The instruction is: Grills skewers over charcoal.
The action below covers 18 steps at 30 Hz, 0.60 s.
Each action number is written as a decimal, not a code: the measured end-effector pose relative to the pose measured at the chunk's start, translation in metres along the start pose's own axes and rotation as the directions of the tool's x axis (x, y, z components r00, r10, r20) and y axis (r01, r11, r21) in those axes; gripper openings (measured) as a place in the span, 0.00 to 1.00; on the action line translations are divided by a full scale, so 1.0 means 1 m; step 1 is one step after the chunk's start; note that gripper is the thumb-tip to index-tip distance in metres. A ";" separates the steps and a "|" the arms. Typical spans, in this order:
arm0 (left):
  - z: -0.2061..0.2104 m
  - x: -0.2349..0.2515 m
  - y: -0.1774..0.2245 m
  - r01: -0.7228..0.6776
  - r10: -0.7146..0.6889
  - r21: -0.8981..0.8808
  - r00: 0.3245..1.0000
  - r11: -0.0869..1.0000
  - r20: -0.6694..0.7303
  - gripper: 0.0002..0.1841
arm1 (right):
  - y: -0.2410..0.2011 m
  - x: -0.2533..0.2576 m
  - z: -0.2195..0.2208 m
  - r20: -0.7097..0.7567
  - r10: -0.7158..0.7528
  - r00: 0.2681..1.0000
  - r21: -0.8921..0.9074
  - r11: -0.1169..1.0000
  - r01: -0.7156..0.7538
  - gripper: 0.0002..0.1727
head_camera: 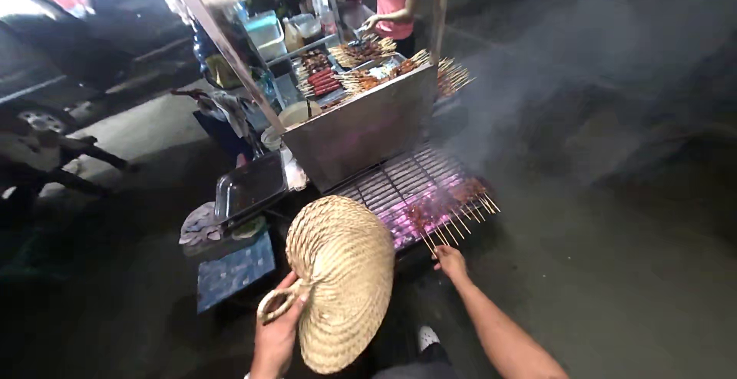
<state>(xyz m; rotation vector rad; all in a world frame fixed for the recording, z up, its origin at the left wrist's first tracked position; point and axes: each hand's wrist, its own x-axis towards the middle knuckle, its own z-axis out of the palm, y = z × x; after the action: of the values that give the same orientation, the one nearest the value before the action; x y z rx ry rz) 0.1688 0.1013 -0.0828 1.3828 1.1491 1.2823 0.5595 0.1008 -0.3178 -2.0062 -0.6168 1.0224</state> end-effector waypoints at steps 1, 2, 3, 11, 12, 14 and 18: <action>-0.004 0.004 0.000 0.005 -0.005 0.033 1.000 0.999 -0.007 0.27 | -0.001 -0.002 0.004 -0.003 0.011 1.000 0.014 1.000 -0.011 0.16; -0.009 0.007 0.001 -0.002 0.004 0.100 1.000 0.995 -0.013 0.27 | -0.002 -0.006 0.008 -0.011 0.012 1.000 0.023 1.000 -0.012 0.16; -0.015 0.010 0.002 -0.021 0.021 0.172 1.000 0.985 -0.001 0.26 | -0.001 -0.010 0.012 -0.025 0.007 1.000 0.025 1.000 -0.006 0.16; -0.088 0.022 0.004 -0.136 0.090 0.241 0.977 0.961 0.191 0.24 | -0.008 -0.030 0.039 -0.163 0.026 0.986 -0.130 0.990 -0.048 0.18; -0.095 0.025 0.002 -0.206 0.147 0.293 0.966 0.934 0.211 0.24 | -0.010 -0.033 0.040 -0.181 0.027 0.983 -0.145 0.988 -0.054 0.19; -0.101 0.029 -0.001 -0.261 0.192 0.272 0.948 0.926 0.255 0.24 | -0.010 -0.034 0.040 -0.221 0.027 0.975 -0.184 0.980 -0.069 0.19; -0.096 0.037 0.005 -0.128 0.096 0.125 0.967 0.984 0.234 0.25 | -0.009 -0.022 0.037 -0.248 0.018 0.968 -0.227 0.971 -0.077 0.19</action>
<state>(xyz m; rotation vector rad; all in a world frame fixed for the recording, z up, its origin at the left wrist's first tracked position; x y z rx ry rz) 0.0745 0.1385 -0.0665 1.6721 1.0296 1.1034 0.5161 0.1068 -0.3142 -2.3215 -0.5792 0.7384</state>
